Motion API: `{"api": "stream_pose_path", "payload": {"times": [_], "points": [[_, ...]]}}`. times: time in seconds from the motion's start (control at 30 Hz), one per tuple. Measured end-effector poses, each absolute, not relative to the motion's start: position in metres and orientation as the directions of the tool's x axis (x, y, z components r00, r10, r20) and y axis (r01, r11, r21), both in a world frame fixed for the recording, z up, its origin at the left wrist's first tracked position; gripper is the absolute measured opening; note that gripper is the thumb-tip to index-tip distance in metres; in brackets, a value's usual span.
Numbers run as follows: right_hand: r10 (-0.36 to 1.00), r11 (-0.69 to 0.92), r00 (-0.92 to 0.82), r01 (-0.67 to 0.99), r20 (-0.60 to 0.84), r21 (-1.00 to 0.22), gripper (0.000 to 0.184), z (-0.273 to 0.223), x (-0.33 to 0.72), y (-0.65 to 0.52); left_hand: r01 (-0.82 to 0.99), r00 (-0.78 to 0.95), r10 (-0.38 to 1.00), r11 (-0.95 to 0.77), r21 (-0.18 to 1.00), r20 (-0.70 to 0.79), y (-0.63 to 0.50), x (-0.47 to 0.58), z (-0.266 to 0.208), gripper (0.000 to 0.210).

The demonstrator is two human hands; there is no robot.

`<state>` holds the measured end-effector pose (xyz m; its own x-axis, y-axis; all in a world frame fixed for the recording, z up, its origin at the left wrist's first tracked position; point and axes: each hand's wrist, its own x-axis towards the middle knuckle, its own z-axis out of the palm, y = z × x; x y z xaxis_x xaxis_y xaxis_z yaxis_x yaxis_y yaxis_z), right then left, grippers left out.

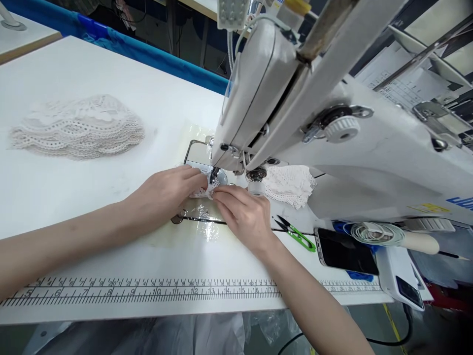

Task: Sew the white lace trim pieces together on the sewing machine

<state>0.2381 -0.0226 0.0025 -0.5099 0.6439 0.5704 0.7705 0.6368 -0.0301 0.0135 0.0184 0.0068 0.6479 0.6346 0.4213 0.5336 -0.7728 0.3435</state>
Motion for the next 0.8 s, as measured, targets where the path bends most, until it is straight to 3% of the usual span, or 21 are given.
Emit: {"api": "stream_pose_path", "payload": {"times": [0.07, 0.13, 0.43, 0.6, 0.8], "points": [[0.644, 0.638, -0.502, 0.769, 0.577, -0.044, 0.026, 0.003, 0.239, -0.022, 0.521, 0.633, 0.672, -0.737, 0.431, 0.384, 0.020, 0.014, 0.008, 0.035], [0.662, 0.632, -0.521, 0.774, 0.539, -0.029, 0.026, 0.002, 0.239, -0.023, 0.507, 0.661, 0.665, -0.737, 0.446, 0.347, 0.021, 0.014, 0.010, 0.037], [0.609, 0.608, -0.574, 0.781, 0.548, 0.143, 0.024, 0.005, 0.235, -0.026, 0.468, 0.733, 0.507, -0.860, 0.204, 0.453, 0.016, 0.011, 0.001, 0.039], [0.650, 0.576, -0.587, 0.795, 0.482, 0.192, 0.025, 0.006, 0.233, -0.028, 0.463, 0.734, 0.505, -0.861, 0.209, 0.454, 0.018, 0.009, 0.000, 0.041], [0.617, 0.589, -0.586, 0.787, 0.525, 0.185, 0.021, 0.003, 0.234, -0.030, 0.454, 0.752, 0.478, -0.875, 0.169, 0.455, 0.016, 0.008, 0.000, 0.038]]}}
